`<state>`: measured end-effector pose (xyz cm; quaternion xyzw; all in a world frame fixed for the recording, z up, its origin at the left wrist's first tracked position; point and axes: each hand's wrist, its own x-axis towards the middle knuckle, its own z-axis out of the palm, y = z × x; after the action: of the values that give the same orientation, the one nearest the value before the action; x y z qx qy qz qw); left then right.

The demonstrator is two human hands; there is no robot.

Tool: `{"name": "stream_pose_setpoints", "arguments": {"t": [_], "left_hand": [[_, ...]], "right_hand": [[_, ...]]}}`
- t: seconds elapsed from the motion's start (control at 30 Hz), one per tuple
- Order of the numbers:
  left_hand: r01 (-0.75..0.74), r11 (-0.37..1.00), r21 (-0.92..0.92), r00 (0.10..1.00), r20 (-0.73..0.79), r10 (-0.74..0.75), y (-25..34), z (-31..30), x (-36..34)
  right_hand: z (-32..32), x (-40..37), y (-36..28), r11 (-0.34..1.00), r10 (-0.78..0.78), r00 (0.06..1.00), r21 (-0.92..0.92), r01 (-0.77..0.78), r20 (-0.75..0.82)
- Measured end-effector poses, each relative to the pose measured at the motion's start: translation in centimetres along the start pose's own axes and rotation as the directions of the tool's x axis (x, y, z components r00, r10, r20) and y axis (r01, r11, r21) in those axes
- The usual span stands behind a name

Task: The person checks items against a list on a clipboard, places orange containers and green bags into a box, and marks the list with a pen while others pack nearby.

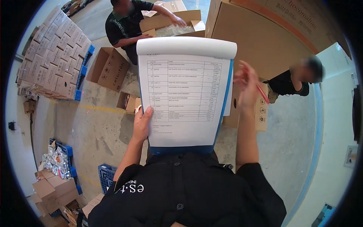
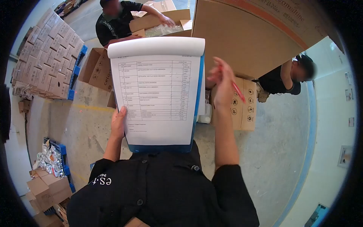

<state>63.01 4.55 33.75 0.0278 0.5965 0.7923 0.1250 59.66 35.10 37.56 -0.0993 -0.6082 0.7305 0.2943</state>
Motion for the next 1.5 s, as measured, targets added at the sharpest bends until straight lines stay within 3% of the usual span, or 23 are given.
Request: {"name": "stream_pose_setpoints", "arguments": {"t": [0.03,0.1,0.13,0.2,0.3,0.47,0.67,0.73,1.17,1.23,1.33,1.5], "left_hand": [[-0.004,1.000,-0.004,1.000,-0.008,0.004,-0.1,0.1,0.1],[0.009,1.000,-0.006,1.000,-0.001,-0.009,-0.2,-0.1,0.3],[0.023,1.000,-0.007,1.000,0.006,-0.023,-0.3,-0.3,0.3],[0.032,0.999,-0.004,0.999,0.028,-0.032,-0.3,-0.3,0.3],[0.019,1.000,-0.015,0.999,0.048,-0.018,-0.2,0.2,0.6],[0.032,0.999,-0.021,0.999,0.012,-0.032,-0.4,0.1,0.3],[0.002,0.999,-0.037,0.999,0.038,0.000,-0.5,-0.3,0.1],[0.023,0.996,-0.090,0.999,0.041,-0.019,-0.5,-0.4,0.0],[0.006,0.990,-0.139,0.998,0.060,0.002,-0.7,-0.7,-0.7],[0.031,0.990,-0.139,0.998,0.065,-0.022,-0.7,-0.8,-0.8],[0.034,0.989,-0.142,0.998,0.057,-0.026,-0.8,-1.0,-1.0],[0.005,0.987,-0.162,1.000,0.018,-0.002,-1.1,-1.2,-0.8]], "right_hand": [[-0.1,-0.8,-1.2,1.000,-0.002,1.000,-0.001,0.002,-0.002],[0.4,-3.1,-3.3,0.930,-0.198,0.978,0.328,0.164,0.072],[1.3,-3.7,-3.0,0.932,-0.193,0.980,0.323,0.165,0.056],[3.3,-4.2,-2.3,0.923,-0.381,0.919,-0.023,0.384,0.099],[3.8,-3.9,-1.6,0.833,-0.511,0.850,-0.173,0.526,0.127],[4.2,-3.8,-1.6,0.867,-0.451,0.883,-0.169,0.468,0.131],[4.6,-3.8,-2.0,0.770,-0.505,0.839,-0.334,0.544,0.203],[4.6,-4.0,-1.1,0.838,-0.512,0.859,-0.225,0.497,-0.012],[4.4,-4.5,-1.1,0.789,-0.539,0.842,-0.349,0.506,0.002],[4.1,-4.6,-1.5,0.852,-0.519,0.850,-0.131,0.507,-0.086],[3.6,-5.2,-1.9,0.880,-0.456,0.889,-0.130,0.458,0.046],[3.7,-6.1,-0.7,0.839,-0.503,0.858,-0.181,0.513,0.102]]}}
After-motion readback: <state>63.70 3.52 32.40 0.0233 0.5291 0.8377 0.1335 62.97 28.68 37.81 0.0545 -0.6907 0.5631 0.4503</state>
